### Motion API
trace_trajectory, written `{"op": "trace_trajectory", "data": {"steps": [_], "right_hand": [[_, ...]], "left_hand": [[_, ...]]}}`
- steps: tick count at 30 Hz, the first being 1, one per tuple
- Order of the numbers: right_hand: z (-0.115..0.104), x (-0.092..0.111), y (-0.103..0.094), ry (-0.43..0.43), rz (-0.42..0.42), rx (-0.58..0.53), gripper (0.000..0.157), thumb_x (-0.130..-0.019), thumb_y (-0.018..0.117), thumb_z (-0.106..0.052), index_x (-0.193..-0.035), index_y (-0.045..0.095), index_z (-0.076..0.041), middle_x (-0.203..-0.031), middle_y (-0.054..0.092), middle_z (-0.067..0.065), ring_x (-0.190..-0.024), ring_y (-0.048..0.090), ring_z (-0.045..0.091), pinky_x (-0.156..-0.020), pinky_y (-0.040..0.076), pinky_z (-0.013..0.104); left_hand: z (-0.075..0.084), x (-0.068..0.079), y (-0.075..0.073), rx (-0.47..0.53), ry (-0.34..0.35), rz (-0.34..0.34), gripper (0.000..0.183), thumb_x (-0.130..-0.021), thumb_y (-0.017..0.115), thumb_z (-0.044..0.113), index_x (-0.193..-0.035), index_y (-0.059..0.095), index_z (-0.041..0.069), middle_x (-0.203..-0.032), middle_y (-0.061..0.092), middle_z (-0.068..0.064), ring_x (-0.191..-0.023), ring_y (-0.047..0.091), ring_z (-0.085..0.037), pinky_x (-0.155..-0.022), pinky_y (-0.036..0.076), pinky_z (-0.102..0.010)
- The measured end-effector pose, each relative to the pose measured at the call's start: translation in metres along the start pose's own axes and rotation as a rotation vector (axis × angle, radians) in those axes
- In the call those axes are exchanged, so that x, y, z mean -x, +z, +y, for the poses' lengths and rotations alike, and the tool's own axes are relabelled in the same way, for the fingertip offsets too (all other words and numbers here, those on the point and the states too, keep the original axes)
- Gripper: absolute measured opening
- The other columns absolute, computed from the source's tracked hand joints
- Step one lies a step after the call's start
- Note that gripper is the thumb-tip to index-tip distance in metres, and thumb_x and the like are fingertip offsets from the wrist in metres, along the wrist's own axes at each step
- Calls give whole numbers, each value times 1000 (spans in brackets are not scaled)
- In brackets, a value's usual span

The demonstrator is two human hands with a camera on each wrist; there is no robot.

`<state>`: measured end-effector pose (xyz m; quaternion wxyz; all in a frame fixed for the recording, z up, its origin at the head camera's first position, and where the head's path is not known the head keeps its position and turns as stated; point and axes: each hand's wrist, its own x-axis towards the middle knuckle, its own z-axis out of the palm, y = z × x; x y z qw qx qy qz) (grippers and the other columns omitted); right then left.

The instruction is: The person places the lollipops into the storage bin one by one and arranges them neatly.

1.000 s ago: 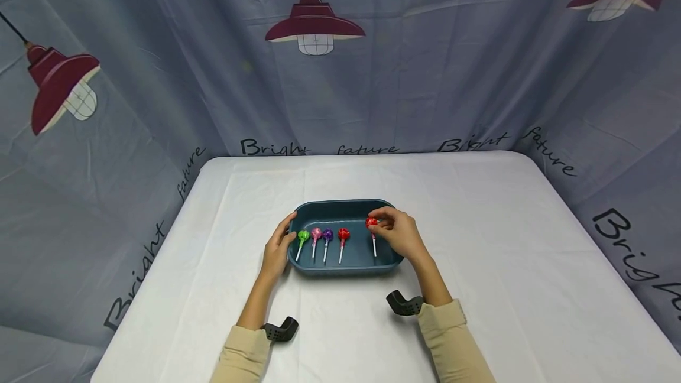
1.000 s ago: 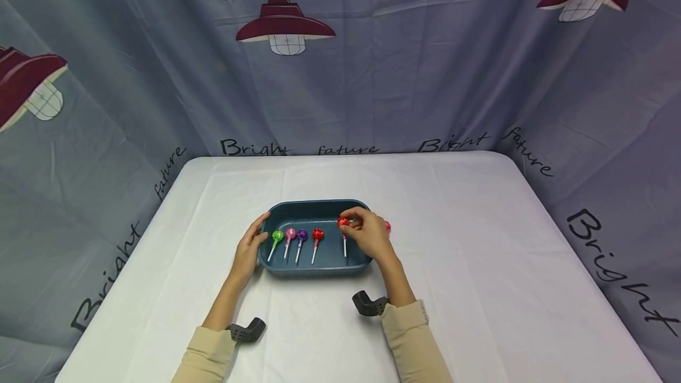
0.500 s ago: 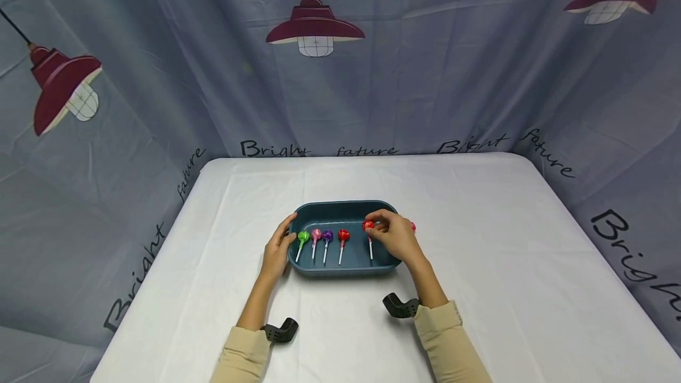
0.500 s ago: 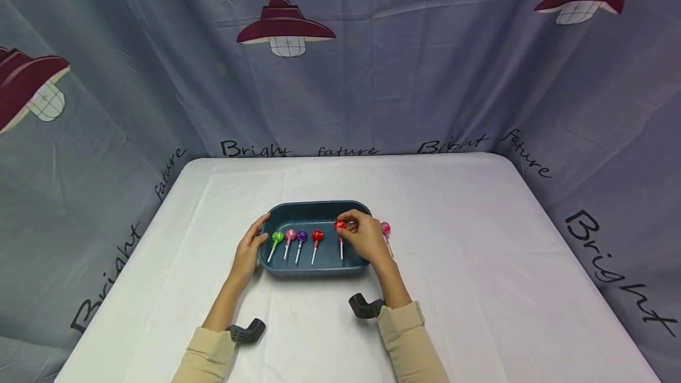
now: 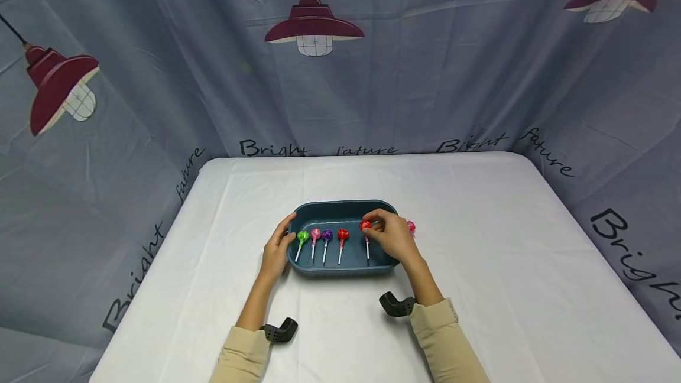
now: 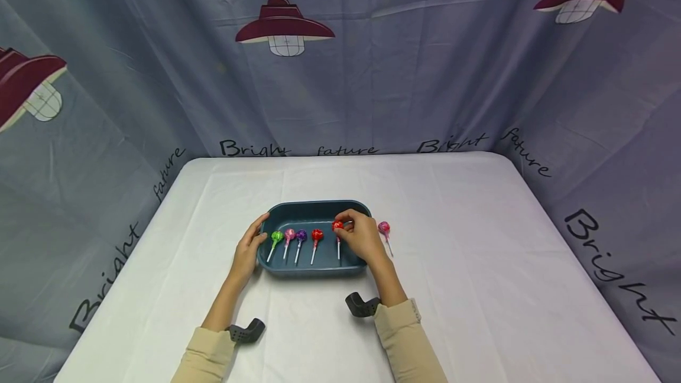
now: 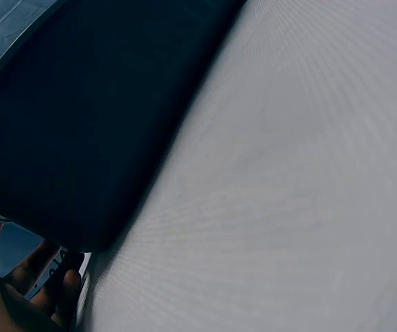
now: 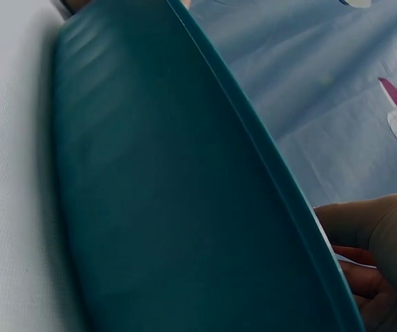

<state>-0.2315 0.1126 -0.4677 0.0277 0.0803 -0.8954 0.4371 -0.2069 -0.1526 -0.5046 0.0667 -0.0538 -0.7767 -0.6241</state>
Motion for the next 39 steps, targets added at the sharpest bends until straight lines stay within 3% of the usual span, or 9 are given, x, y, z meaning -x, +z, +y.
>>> {"op": "trace_trajectory", "data": {"steps": [39], "right_hand": [[-2,-19,18,18,-66,-22,18,-80,71,-11,-97,67,-8,-87,68,3,-73,63,14,-65,51,31]], "left_hand": [[-2,-1,-1,15,4,-9,43,-95,46,7,-137,45,10,-141,41,-11,-127,37,-31,-103,31,-45]]}}
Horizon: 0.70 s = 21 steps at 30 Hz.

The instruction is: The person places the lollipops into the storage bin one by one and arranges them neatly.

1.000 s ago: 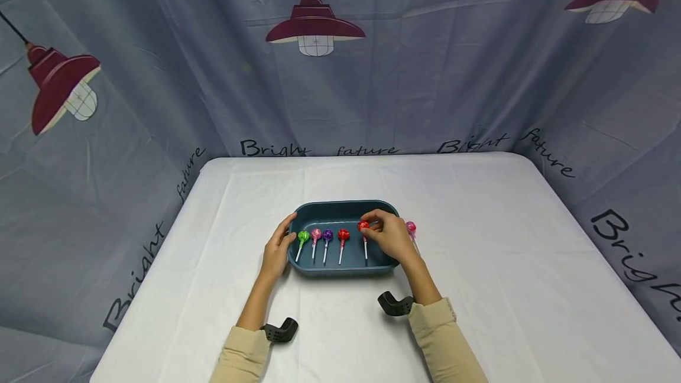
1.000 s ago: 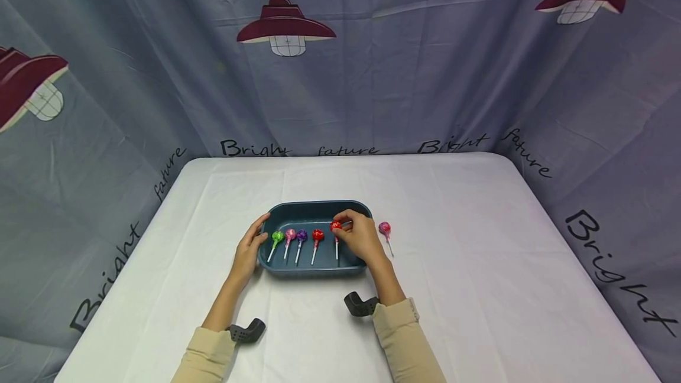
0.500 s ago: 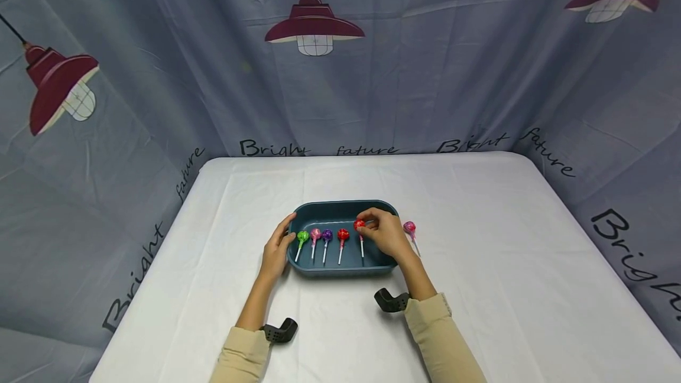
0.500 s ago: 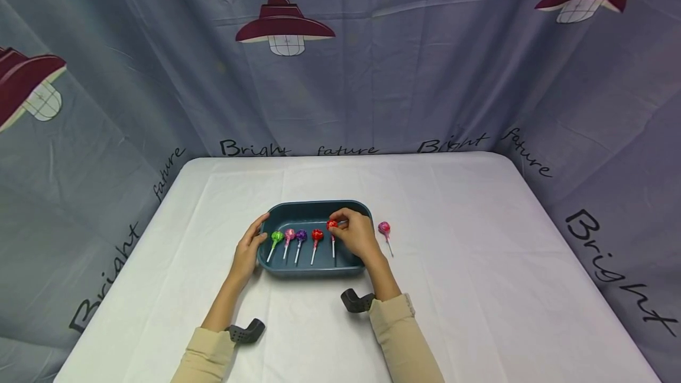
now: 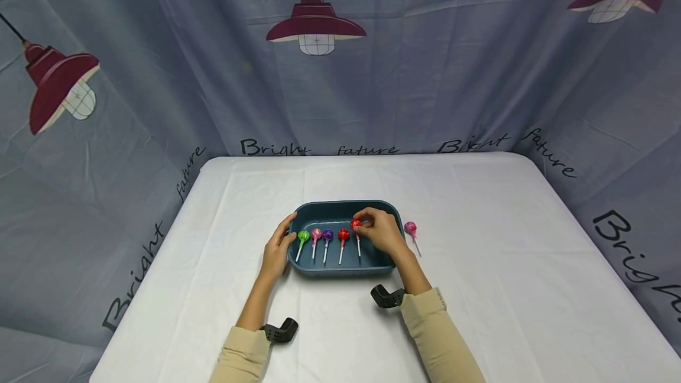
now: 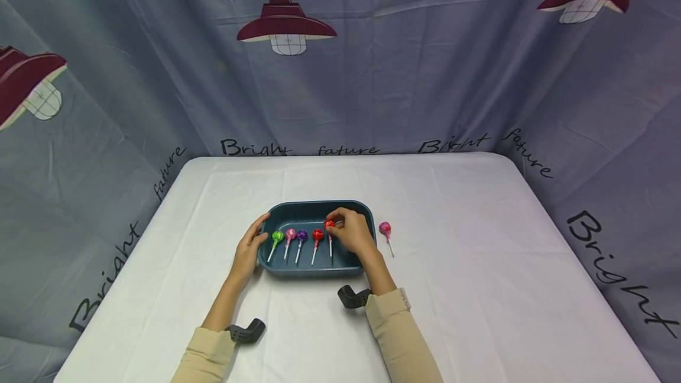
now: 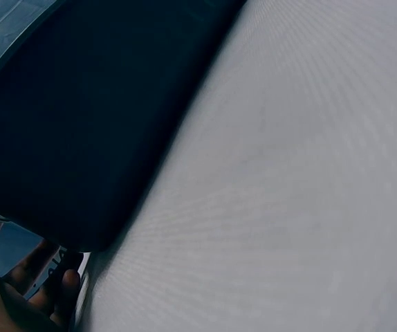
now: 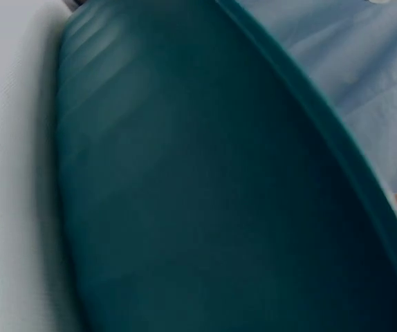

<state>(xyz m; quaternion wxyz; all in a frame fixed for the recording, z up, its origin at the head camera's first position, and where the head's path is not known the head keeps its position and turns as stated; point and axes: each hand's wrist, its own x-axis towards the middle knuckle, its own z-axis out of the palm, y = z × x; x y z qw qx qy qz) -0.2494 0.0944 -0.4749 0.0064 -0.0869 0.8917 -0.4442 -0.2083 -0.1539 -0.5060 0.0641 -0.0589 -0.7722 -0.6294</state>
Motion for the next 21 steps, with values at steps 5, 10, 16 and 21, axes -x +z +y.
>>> {"op": "trace_trajectory", "data": {"steps": [5,10,16,21], "right_hand": [[4,-1,3,5,-11,24,17,-80,72,-11,-96,68,-7,-85,68,4,-72,62,13,-62,49,29],[7,-2,5,-1,-29,53,17,-79,72,-9,-95,68,-6,-85,68,4,-68,59,13,-57,46,27],[10,-3,7,4,-50,68,16,-79,72,-10,-95,69,-6,-84,67,4,-66,56,12,-57,44,27],[10,-4,7,10,-59,71,15,-78,72,-10,-93,69,-6,-82,66,4,-67,56,12,-59,45,27]], "left_hand": [[0,0,0,1,0,-2,43,-95,45,7,-138,45,10,-141,41,-10,-127,37,-31,-102,31,-45],[0,0,0,4,-4,1,43,-95,45,7,-138,44,10,-141,41,-10,-127,38,-31,-102,31,-45],[1,0,0,-1,-13,1,43,-95,45,8,-138,45,11,-141,41,-10,-127,37,-30,-102,31,-45],[1,0,0,-5,-16,3,43,-95,45,7,-138,45,11,-141,41,-10,-127,37,-31,-102,31,-45]]}}
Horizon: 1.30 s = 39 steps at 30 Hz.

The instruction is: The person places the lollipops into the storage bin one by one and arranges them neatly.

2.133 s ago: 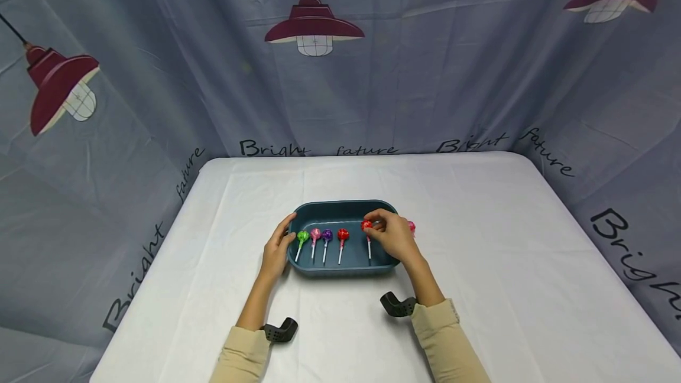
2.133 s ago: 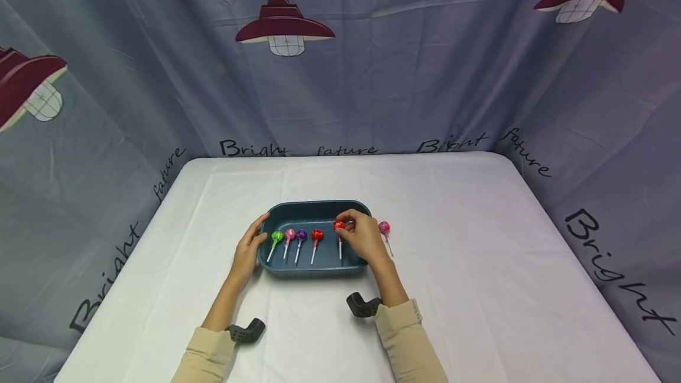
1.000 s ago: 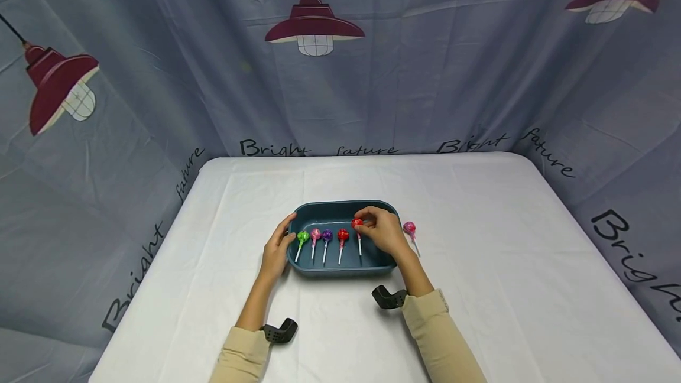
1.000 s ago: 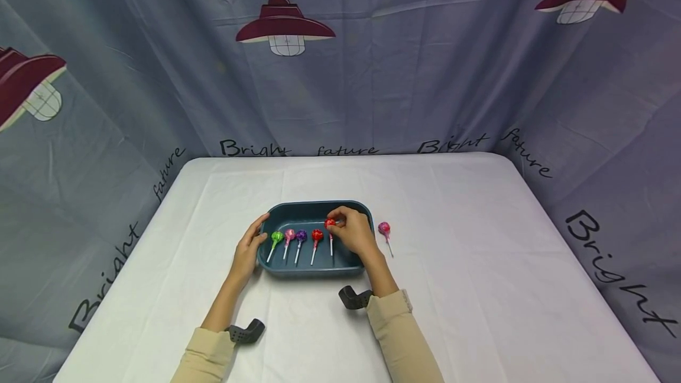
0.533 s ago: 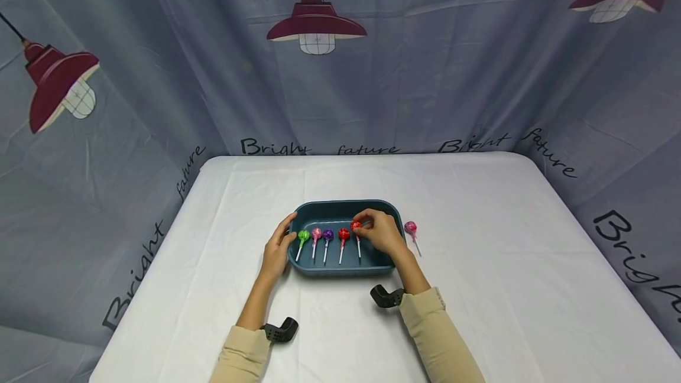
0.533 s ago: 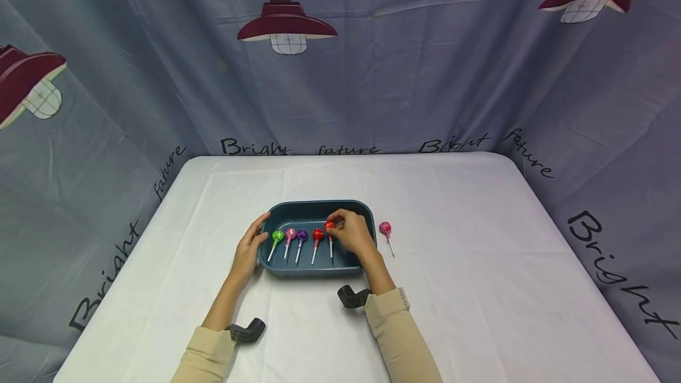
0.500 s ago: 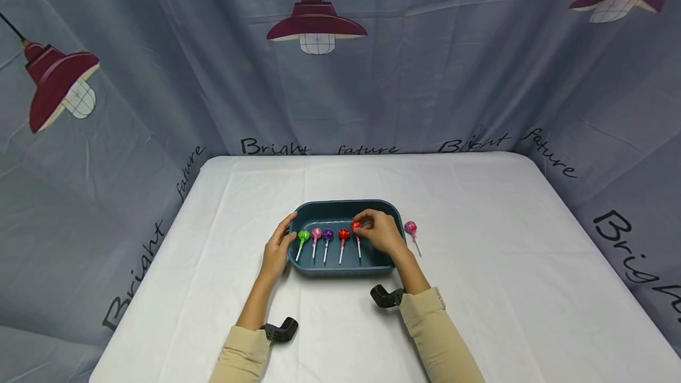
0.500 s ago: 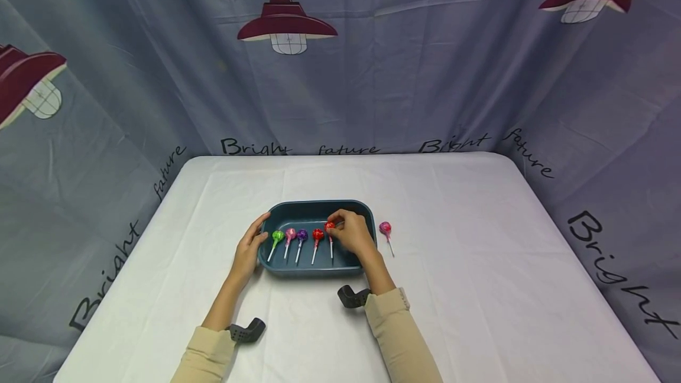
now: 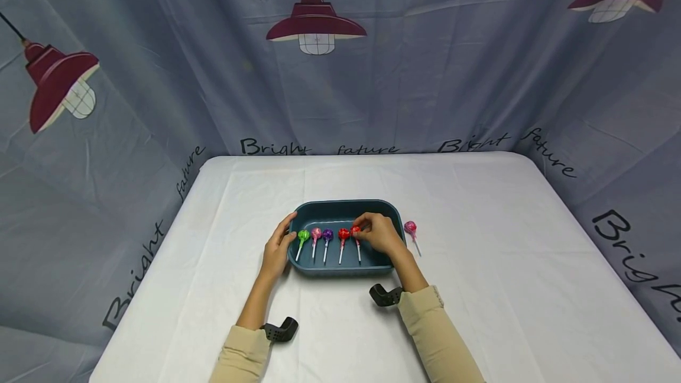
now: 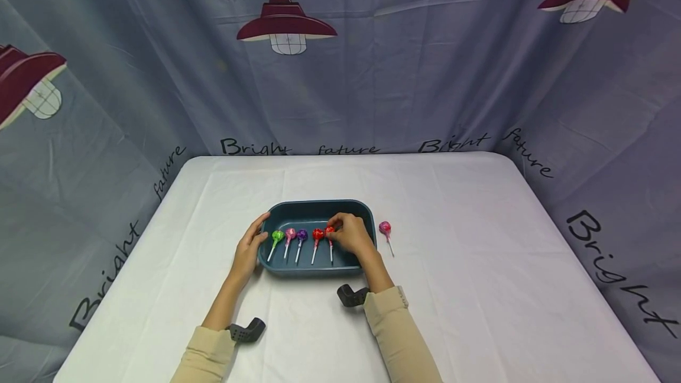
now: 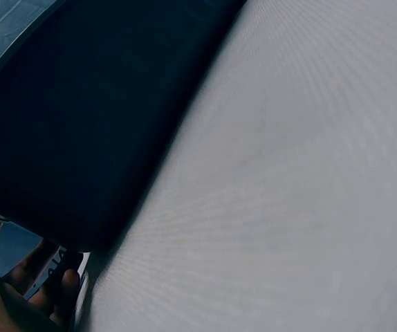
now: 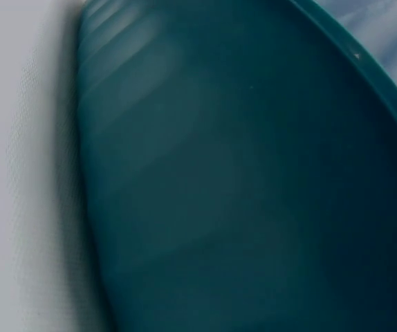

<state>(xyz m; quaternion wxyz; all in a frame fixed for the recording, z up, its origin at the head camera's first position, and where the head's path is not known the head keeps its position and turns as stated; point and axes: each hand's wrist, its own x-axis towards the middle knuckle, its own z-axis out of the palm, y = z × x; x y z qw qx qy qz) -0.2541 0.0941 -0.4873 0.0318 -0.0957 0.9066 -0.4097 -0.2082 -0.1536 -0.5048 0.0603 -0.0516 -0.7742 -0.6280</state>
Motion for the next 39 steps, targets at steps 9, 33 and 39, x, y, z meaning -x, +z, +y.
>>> {"op": "trace_trajectory", "data": {"steps": [9,33,39], "right_hand": [[0,0,0,8,-12,8,14,-77,73,-9,-90,68,-5,-80,66,4,-66,55,13,-60,44,28],[4,-2,4,-5,-24,-20,15,-75,76,-9,-87,67,-4,-76,65,2,-65,55,12,-61,45,27],[2,-3,3,-39,-21,-4,15,-75,75,-8,-86,67,-4,-76,65,3,-65,55,12,-60,45,27]], "left_hand": [[1,0,1,-8,0,-3,43,-95,45,6,-137,45,11,-141,41,-10,-127,38,-31,-102,31,-45],[-6,-1,1,6,40,16,42,-94,47,5,-136,47,10,-139,43,-9,-126,39,-29,-103,31,-43],[-5,-2,1,10,48,12,42,-94,46,4,-136,46,10,-140,43,-8,-126,38,-30,-103,30,-43]]}}
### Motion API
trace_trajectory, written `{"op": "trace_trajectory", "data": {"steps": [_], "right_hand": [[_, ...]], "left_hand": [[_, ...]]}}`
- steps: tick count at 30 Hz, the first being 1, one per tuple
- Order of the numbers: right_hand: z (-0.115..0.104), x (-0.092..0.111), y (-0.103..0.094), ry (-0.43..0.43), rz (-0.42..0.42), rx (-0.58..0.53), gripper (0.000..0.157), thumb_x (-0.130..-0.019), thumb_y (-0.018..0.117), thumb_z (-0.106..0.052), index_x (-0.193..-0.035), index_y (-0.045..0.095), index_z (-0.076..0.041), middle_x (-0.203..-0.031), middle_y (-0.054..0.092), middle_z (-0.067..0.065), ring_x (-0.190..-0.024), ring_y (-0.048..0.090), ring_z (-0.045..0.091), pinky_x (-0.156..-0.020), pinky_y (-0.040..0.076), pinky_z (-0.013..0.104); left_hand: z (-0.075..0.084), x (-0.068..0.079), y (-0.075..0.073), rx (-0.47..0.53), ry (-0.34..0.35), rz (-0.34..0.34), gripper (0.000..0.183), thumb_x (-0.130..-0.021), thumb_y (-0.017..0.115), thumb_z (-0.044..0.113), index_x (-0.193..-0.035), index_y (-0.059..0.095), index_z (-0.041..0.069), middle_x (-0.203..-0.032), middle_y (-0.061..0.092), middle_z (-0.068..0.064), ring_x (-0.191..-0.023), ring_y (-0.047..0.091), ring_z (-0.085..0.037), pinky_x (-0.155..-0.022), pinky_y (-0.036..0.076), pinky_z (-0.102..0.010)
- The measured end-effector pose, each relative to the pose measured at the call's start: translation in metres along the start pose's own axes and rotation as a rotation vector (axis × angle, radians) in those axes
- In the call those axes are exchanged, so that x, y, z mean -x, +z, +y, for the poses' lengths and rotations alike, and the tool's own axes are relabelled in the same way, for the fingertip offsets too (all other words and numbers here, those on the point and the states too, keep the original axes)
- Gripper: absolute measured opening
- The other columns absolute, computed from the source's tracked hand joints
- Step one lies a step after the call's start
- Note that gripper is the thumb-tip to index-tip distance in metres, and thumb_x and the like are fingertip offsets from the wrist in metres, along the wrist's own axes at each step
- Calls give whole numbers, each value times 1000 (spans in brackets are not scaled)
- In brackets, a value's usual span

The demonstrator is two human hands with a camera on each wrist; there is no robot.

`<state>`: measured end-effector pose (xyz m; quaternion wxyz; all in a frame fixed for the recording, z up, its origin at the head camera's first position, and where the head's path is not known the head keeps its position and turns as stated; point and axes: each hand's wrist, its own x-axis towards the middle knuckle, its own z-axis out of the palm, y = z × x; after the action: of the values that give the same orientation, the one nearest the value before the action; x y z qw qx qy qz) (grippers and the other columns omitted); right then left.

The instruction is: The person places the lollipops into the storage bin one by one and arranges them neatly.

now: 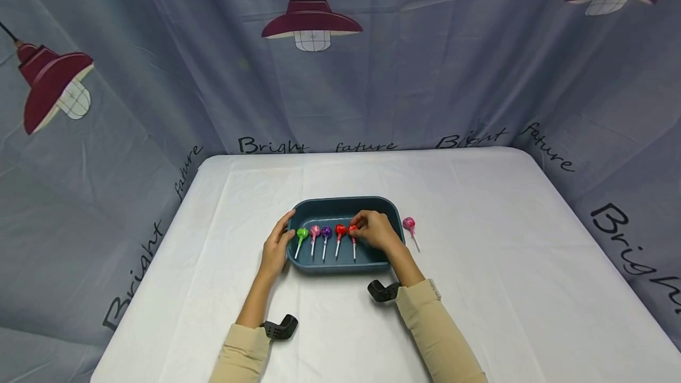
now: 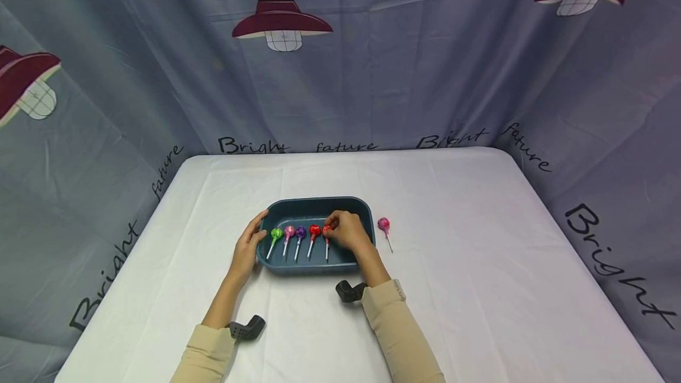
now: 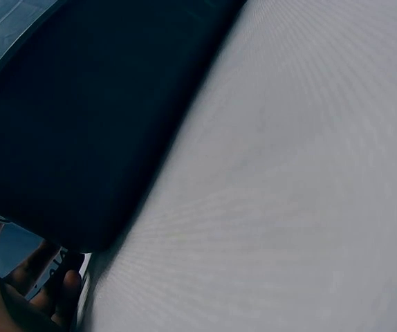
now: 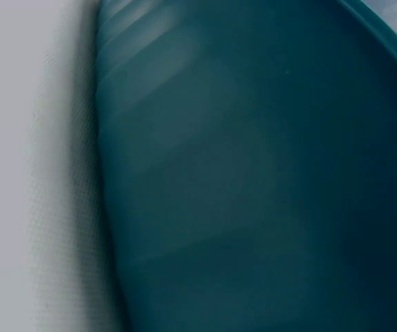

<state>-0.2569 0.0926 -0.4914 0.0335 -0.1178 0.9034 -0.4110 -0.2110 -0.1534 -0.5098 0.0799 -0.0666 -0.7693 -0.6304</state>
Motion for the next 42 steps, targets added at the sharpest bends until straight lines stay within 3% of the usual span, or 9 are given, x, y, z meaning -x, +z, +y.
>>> {"op": "trace_trajectory", "data": {"steps": [25,34,42], "right_hand": [[-3,3,-2,2,-4,22,12,-79,70,-2,-91,67,-2,-82,65,8,-71,57,15,-67,49,30],[-4,9,-6,14,37,33,14,-80,70,-4,-94,67,-3,-85,66,8,-73,59,16,-66,50,32],[-9,18,-16,-26,52,-27,19,-80,70,-7,-98,67,-3,-95,66,8,-78,62,18,-70,52,32]], "left_hand": [[3,0,1,3,-14,-5,42,-95,46,6,-137,45,10,-140,43,-9,-124,40,-29,-102,31,-43],[3,0,2,-5,-26,-6,42,-95,46,8,-137,46,11,-139,43,-9,-123,41,-29,-102,31,-43],[3,0,1,-15,-25,8,42,-94,46,6,-136,47,10,-139,44,-9,-124,41,-30,-102,32,-43]]}}
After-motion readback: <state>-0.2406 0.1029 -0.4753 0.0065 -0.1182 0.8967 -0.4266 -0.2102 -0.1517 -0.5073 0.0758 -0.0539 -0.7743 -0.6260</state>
